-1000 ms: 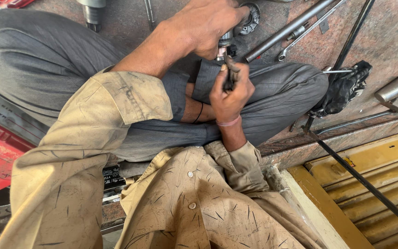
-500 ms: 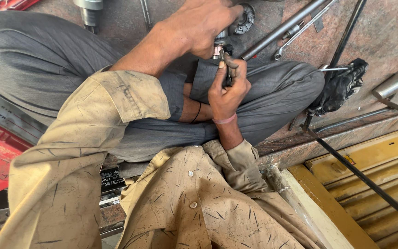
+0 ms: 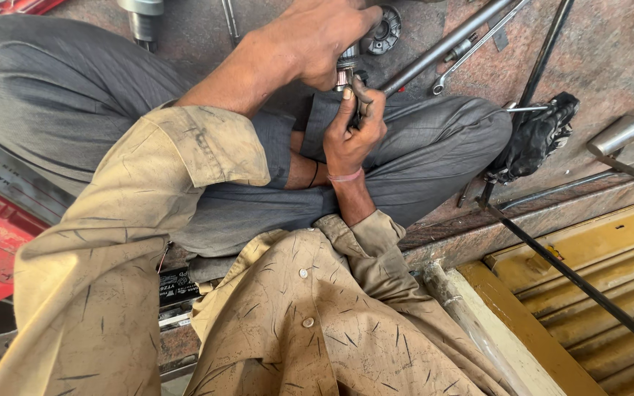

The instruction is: The person sits on the workshop floor with a starter motor in their lap. They rotate and reposition the starter motor housing, then use a hand tool to work on the copper commutator and brush area, repeatedly turning the part while scraping and fitting components.

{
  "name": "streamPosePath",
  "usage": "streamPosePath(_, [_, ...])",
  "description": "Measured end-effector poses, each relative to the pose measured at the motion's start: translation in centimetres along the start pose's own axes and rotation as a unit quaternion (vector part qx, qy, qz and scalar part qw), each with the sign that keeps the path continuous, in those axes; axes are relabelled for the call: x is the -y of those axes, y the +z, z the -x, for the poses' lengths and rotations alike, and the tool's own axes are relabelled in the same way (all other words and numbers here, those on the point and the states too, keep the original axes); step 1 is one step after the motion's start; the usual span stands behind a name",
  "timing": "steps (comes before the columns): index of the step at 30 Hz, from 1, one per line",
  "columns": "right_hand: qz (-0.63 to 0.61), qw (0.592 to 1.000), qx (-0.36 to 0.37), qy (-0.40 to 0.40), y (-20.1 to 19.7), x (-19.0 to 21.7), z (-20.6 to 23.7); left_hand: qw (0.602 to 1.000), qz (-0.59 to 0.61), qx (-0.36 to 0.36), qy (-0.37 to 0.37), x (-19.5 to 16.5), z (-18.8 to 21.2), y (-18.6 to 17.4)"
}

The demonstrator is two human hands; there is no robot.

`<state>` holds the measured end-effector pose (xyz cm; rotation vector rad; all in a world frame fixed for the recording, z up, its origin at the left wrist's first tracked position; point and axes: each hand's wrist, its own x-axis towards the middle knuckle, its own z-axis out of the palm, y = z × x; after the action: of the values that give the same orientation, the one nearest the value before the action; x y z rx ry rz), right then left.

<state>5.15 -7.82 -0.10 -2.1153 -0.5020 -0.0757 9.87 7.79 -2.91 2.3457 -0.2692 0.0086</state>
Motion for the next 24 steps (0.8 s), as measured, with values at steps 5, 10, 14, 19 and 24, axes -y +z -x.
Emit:
streamPosePath(5, [-0.026,0.999,0.036,0.028,-0.8,-0.2,-0.2,1.0,-0.001,0.007,-0.003,0.0,-0.1,-0.4])
streamPosePath(10, [0.024,0.995,0.088,0.035,-2.9,0.6,0.0,1.0,-0.002,0.016,0.012,0.4,-0.1,-0.5])
streamPosePath(14, [0.062,0.991,0.108,0.043,-3.4,1.4,-0.5,1.0,0.013,0.009,0.004,0.4,0.1,-0.2])
streamPosePath(19, [0.128,0.975,0.165,0.071,-4.3,2.4,-2.1,1.0,0.013,0.011,-0.006,0.4,0.1,0.2])
streamPosePath(24, [0.112,0.971,0.182,0.104,-4.7,2.4,-2.7,1.0,-0.003,0.01,-0.013,0.3,-0.1,0.4])
